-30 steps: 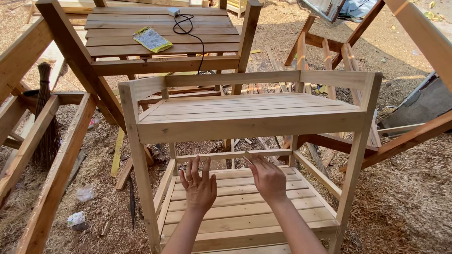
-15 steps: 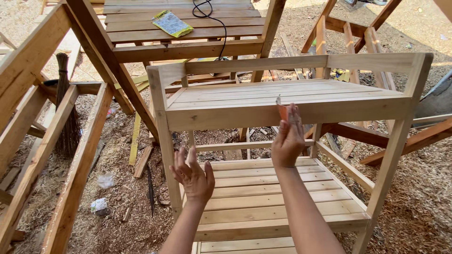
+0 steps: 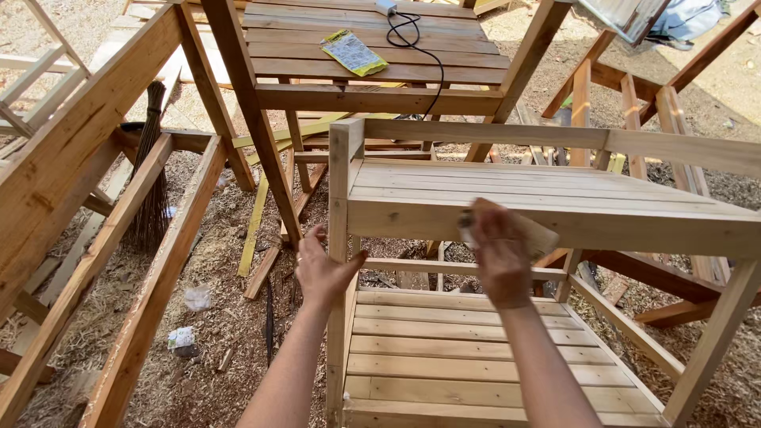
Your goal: The person squeezes wood filler from a yellow packet onto the corner joint of a wooden furniture frame and presses it into the seam by hand. They then sand the filled joint and shelf edges with a piece of sandpaper and wipe the wood surfaces with a cloth.
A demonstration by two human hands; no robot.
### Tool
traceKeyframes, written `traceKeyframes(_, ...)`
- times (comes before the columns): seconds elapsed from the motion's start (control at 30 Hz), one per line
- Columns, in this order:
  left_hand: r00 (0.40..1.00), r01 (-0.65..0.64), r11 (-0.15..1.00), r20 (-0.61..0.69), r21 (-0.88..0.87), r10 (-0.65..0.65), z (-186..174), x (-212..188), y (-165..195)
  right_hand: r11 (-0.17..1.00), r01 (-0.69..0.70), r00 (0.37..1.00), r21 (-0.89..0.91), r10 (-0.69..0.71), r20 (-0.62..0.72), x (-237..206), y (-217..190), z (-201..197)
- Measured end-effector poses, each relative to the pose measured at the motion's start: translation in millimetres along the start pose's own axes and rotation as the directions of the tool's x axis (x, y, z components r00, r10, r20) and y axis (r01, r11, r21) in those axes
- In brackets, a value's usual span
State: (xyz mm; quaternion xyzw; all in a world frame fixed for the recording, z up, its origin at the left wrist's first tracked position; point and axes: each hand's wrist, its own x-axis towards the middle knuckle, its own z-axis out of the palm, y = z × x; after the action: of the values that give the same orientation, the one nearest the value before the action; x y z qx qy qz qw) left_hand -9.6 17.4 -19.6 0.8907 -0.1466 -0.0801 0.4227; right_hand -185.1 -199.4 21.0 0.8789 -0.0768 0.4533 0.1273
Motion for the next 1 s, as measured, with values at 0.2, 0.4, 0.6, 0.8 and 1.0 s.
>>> traceKeyframes(0.2,0.979,-0.188,0.949,0.023,-0.252,0.200,14.9,3.1,-11.3,0.973,-0.169,0.981,0.158,0.182,-0.069,12.8,-49.3,25.6)
traceKeyframes(0.4,0.983,-0.172,0.981,0.043,-0.090,0.176,8.3,1.5,-8.7,0.866,0.319,0.935,0.385,-0.353,0.021,74.7,-132.2,65.5)
traceKeyframes(0.6,0.979,-0.169,0.961,0.078,-0.220,0.190,8.7,-2.1,-7.2,0.969,0.184,0.962,0.166,-0.212,0.169,4.2,-4.1,0.9)
traceKeyframes(0.8,0.938,-0.337,0.941,-0.102,-0.028,0.332,11.8,-2.0,-9.0,0.979,0.025,0.996,0.205,-0.041,0.075,5.6,-64.4,35.4)
traceKeyframes(1.0,0.897,-0.389,0.921,-0.216,0.035,0.387,6.1,-1.1,-6.0,0.916,0.324,0.932,0.235,-0.351,0.083,25.4,-80.7,56.7)
